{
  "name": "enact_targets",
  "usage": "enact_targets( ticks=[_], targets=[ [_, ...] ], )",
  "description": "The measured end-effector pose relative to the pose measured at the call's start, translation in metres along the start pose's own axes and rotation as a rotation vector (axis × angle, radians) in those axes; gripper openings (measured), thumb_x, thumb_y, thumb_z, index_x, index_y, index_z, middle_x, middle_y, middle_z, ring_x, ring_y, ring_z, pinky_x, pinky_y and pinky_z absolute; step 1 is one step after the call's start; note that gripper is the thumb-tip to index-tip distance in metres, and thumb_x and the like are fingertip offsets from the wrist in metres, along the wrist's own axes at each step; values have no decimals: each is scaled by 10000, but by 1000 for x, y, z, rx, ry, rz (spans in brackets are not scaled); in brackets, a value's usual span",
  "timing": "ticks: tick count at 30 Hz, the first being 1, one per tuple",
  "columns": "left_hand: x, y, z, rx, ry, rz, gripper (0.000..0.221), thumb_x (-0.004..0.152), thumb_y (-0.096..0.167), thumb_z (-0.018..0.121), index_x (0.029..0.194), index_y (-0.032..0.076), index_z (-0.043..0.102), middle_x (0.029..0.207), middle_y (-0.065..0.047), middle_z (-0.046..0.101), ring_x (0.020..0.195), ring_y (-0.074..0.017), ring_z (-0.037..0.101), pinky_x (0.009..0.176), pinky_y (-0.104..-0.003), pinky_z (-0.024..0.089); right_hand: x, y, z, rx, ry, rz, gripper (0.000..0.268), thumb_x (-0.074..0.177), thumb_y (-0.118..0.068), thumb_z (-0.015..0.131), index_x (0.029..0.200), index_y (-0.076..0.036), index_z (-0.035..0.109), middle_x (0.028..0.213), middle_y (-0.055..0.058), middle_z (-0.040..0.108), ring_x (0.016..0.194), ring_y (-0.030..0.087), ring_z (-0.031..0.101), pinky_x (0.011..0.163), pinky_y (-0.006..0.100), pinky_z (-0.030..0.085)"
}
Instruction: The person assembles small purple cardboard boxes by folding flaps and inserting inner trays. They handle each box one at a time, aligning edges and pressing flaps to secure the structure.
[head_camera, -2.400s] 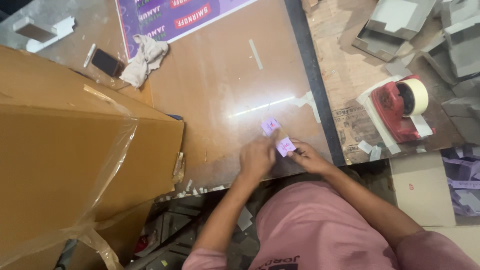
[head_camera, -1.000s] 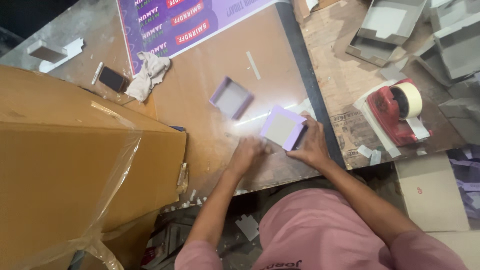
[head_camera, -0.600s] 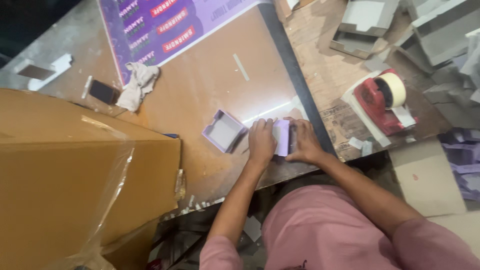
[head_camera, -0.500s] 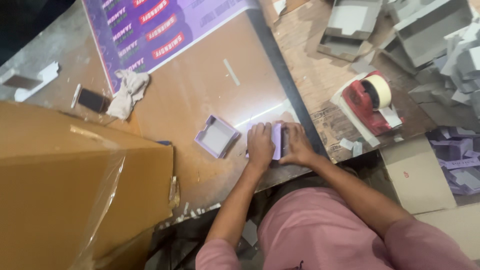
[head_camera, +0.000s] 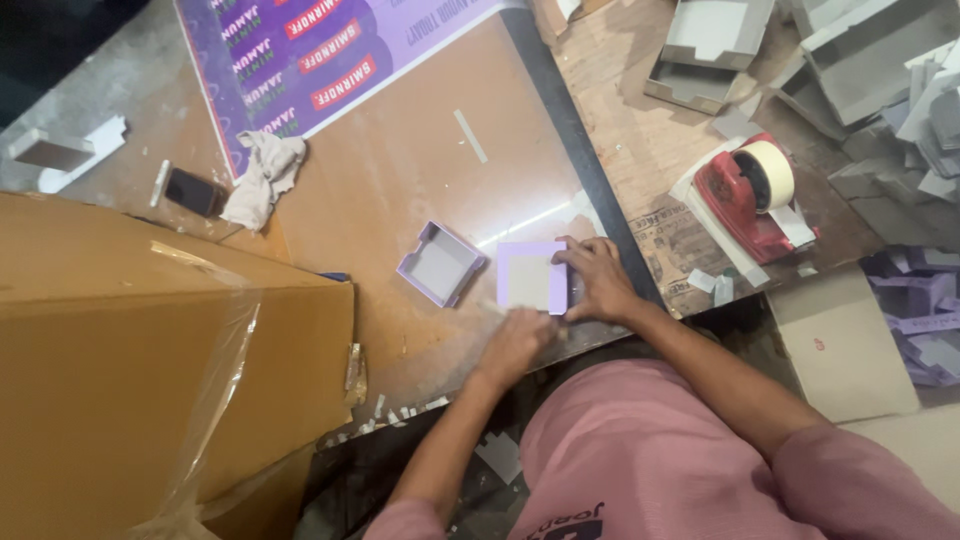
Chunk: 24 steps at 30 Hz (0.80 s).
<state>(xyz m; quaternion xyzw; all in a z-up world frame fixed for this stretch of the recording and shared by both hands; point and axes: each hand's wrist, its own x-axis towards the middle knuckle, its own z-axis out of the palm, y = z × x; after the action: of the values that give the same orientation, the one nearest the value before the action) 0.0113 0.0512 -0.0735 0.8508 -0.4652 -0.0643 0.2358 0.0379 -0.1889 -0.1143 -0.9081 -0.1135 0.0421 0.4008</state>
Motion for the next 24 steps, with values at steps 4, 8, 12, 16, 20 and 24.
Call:
enact_targets(
  ticks=[4,8,12,16,20,24],
  targets=[
    [-30,16,8,-92,206,-149,366,830,-54,617,1163,60,716,1050,-85,629,1031,-282,581,954,-413,461,10,-10,-10,-38,-54,36,930,396,-326,925,1275,-193,650,1564,111,449,1346,386,411,1171,487,264],
    [-23,-4,14,-50,539,-535,330,809,-72,622,1109,39,701,1105,-212,624,1060,-405,581,929,-493,476,0,-13,-18,-51,-162,-47,971,464,-380,940,1358,-198,605,1575,158,399,1352,418,372,1159,527,217],
    [6,-37,5,-199,641,-627,155,976,41,603,1114,34,673,1085,-206,727,1023,-416,696,870,-482,548,1,-14,-24,-102,-205,-104,996,505,-432,919,1413,-218,571,1586,219,343,1366,432,343,1168,527,204],
    [17,-34,-3,-193,530,-776,237,902,202,751,1018,19,655,969,-209,755,882,-452,704,744,-519,528,-8,-11,-13,-119,-106,-142,955,599,-499,879,1445,-196,556,1591,251,343,1367,457,355,1187,559,215],
    [23,-28,-13,-261,582,-843,435,826,227,800,1174,9,655,951,-272,706,911,-480,685,762,-513,542,-13,-6,-4,-100,0,-161,913,653,-502,854,1468,-203,570,1599,251,377,1355,446,401,1207,563,247],
    [26,-30,-13,-314,537,-898,403,826,226,814,1131,4,674,959,-275,719,955,-478,687,794,-508,544,-16,-6,0,-108,32,-149,895,650,-488,856,1455,-202,591,1572,251,409,1345,429,419,1202,568,248]
  ],
)
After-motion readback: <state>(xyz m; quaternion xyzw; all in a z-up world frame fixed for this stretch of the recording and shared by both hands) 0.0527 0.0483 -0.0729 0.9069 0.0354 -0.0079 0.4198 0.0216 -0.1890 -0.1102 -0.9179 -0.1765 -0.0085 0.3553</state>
